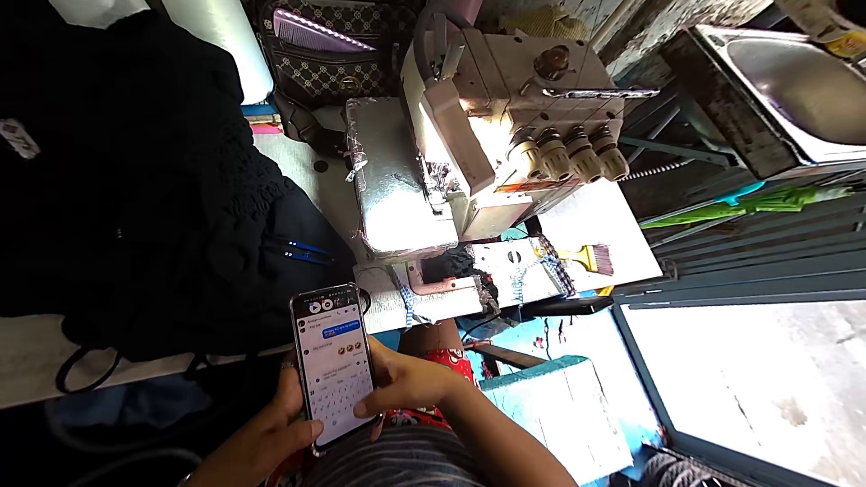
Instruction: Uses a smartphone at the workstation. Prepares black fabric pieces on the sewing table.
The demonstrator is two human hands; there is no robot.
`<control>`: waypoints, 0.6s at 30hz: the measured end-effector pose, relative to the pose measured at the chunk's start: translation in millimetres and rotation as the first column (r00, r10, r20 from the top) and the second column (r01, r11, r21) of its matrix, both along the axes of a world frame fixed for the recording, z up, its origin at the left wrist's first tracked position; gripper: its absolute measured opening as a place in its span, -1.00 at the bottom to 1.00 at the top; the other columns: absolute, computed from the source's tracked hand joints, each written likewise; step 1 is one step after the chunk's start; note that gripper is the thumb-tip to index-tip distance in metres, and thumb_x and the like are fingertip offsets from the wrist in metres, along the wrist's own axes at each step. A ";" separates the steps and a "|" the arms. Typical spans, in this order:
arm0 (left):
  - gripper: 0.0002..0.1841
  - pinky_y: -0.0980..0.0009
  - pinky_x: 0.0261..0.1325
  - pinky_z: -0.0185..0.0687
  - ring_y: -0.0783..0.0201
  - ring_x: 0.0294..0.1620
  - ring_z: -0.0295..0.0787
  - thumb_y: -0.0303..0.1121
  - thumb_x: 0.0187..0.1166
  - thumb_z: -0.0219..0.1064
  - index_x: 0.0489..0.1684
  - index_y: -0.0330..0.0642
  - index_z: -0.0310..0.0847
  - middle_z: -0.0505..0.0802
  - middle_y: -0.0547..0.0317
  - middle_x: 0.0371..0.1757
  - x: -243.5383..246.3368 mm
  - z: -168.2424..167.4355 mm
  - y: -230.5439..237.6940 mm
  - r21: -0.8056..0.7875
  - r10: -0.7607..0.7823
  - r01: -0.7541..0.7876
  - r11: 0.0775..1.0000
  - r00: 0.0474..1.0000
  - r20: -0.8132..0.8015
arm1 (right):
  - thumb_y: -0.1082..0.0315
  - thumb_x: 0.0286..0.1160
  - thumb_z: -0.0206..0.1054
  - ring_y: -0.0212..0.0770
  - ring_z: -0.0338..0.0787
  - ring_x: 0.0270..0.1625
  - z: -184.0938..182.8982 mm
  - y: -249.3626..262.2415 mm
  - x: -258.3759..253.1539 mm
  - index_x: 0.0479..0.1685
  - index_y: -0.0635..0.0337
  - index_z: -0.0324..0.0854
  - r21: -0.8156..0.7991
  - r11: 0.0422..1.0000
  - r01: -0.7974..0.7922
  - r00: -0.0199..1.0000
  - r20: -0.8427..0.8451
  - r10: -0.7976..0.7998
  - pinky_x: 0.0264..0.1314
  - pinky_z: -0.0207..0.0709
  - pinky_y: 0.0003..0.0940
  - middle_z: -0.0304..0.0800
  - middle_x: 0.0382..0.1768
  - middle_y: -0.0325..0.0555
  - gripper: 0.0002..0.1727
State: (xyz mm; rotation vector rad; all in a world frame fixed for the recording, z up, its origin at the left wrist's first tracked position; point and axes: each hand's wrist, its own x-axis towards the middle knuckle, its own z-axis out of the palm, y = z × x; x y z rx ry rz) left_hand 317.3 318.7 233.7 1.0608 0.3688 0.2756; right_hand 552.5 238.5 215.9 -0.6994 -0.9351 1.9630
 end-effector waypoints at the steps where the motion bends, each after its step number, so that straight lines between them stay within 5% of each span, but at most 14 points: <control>1: -0.13 0.38 0.58 0.57 0.44 0.54 0.59 -0.41 0.56 0.30 0.76 0.16 -0.31 0.57 0.53 0.60 0.3 0.1 0.1 0.008 0.001 -0.001 1.000 1.000 -0.005 | 0.62 0.43 0.27 -0.28 0.84 0.19 -0.3 0.6 -0.8 0.67 0.13 -0.16 0.017 1.000 0.001 1.000 0.004 -0.001 -0.19 0.82 -0.37 0.65 0.31 -0.15 -0.16; 10: -0.15 0.37 0.58 0.56 0.43 0.54 0.59 -0.42 0.58 0.30 0.77 0.21 -0.27 0.57 0.53 0.62 -1.8 -2.7 2.6 -0.019 -0.017 0.018 1.000 0.999 0.036 | 0.65 0.34 0.25 -0.20 0.75 0.38 -7.2 0.9 4.0 0.70 0.09 -0.29 0.083 0.993 -0.085 0.990 -0.109 0.094 -0.03 0.84 -0.27 0.51 0.47 -0.14 -0.05; 18: -0.15 0.35 0.58 0.56 0.38 0.55 0.60 -0.43 0.60 0.27 0.80 0.26 -0.27 0.57 0.48 0.63 -3.6 -5.4 2.7 -0.026 -0.029 0.031 0.999 0.998 0.053 | 0.65 0.45 0.08 -0.23 0.78 0.31 -6.0 -0.6 4.2 0.72 0.07 -0.27 0.032 0.995 -0.091 0.990 -0.103 0.094 -0.04 0.83 -0.27 0.54 0.42 -0.14 -0.16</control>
